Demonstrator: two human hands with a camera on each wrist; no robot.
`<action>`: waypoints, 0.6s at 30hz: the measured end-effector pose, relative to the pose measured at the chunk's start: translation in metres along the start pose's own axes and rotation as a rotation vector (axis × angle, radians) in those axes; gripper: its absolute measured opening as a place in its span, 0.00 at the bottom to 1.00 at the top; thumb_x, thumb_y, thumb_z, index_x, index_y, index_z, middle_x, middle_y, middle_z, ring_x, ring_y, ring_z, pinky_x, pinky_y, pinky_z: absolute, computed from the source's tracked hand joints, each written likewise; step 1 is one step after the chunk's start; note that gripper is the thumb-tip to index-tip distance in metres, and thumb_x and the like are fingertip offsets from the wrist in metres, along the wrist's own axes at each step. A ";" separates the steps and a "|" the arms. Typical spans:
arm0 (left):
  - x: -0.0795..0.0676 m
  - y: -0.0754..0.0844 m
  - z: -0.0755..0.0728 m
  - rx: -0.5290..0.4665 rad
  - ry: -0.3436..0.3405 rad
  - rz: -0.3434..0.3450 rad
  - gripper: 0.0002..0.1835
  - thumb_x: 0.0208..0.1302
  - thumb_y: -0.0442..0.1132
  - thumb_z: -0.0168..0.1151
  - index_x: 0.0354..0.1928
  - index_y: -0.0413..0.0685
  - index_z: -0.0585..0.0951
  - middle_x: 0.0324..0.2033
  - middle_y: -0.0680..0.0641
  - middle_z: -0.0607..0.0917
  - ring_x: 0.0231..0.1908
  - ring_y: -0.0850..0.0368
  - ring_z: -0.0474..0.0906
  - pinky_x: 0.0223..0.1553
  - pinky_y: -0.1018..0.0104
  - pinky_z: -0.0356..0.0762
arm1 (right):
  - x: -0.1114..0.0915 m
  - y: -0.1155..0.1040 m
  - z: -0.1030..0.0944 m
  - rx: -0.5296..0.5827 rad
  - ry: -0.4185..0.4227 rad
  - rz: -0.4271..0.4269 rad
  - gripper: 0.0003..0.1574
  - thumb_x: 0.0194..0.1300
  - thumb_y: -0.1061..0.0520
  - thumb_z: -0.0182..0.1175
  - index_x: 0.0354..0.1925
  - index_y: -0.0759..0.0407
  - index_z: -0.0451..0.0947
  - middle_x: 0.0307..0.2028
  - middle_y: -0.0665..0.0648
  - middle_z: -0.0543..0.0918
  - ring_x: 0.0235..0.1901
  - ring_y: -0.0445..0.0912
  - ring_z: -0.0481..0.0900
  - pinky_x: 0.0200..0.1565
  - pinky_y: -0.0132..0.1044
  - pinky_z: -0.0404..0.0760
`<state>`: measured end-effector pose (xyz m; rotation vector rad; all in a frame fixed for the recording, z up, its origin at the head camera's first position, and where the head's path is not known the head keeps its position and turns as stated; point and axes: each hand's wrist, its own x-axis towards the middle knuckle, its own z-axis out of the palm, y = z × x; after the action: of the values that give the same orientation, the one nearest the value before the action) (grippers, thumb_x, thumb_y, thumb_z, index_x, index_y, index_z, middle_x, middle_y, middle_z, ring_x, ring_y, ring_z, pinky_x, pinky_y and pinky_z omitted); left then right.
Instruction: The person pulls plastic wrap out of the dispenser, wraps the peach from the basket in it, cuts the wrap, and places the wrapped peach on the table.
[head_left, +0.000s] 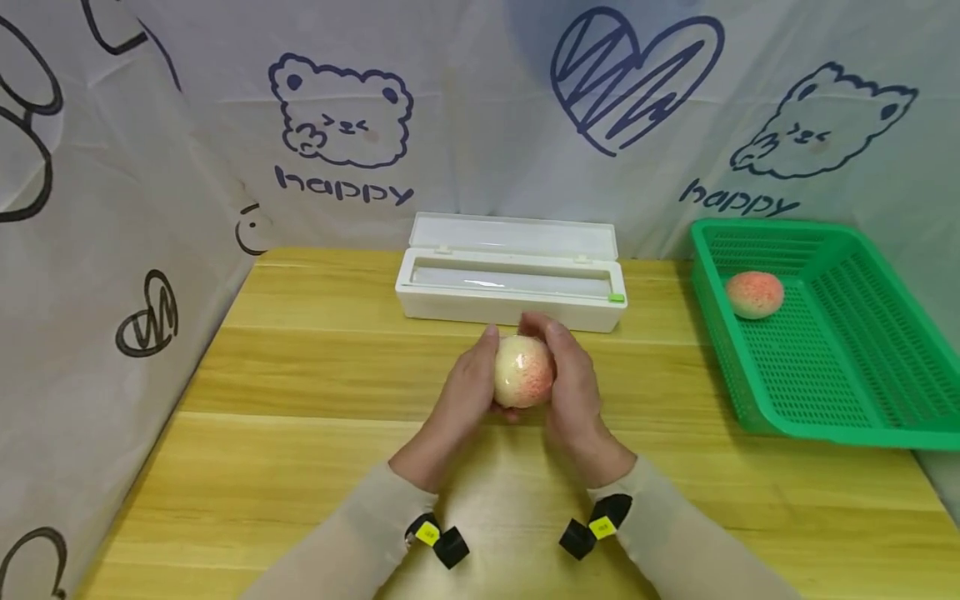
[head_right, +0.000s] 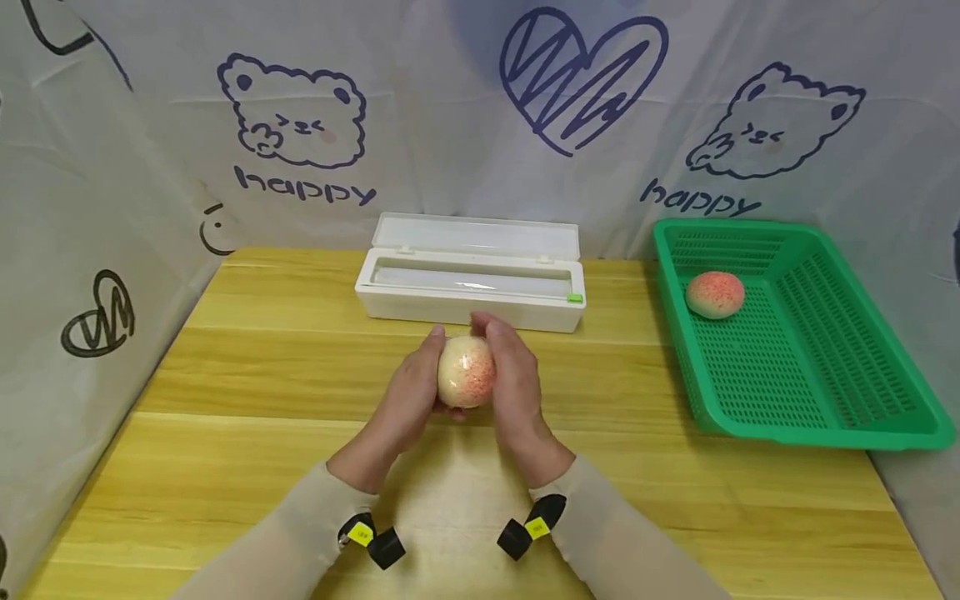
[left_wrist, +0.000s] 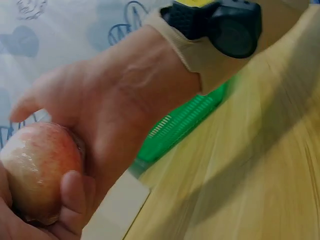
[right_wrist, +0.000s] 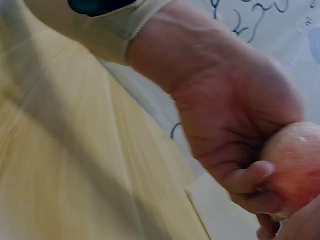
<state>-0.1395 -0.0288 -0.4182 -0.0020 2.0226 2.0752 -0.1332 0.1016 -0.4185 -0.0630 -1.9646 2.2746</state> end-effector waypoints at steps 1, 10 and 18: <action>0.000 0.000 0.001 0.022 0.010 0.004 0.37 0.84 0.63 0.33 0.54 0.37 0.81 0.34 0.40 0.82 0.19 0.54 0.78 0.21 0.51 0.85 | 0.000 0.000 0.000 -0.006 -0.021 -0.010 0.31 0.84 0.46 0.43 0.61 0.67 0.81 0.57 0.61 0.84 0.56 0.45 0.79 0.59 0.32 0.77; -0.004 0.001 0.011 0.147 0.136 0.076 0.29 0.83 0.59 0.36 0.47 0.42 0.77 0.34 0.41 0.80 0.18 0.53 0.74 0.16 0.57 0.79 | -0.008 0.003 0.011 0.090 0.177 -0.010 0.26 0.81 0.51 0.49 0.48 0.67 0.88 0.45 0.58 0.90 0.44 0.47 0.86 0.39 0.35 0.87; -0.007 0.003 0.010 -0.220 -0.006 0.072 0.24 0.87 0.51 0.41 0.65 0.37 0.68 0.46 0.46 0.78 0.39 0.59 0.76 0.43 0.68 0.77 | -0.001 -0.004 0.004 0.246 0.244 0.008 0.22 0.85 0.52 0.44 0.57 0.64 0.79 0.56 0.56 0.82 0.57 0.48 0.79 0.57 0.36 0.80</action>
<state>-0.1320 -0.0201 -0.4134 0.0383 1.8053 2.3294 -0.1324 0.0985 -0.4143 -0.3065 -1.5607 2.3653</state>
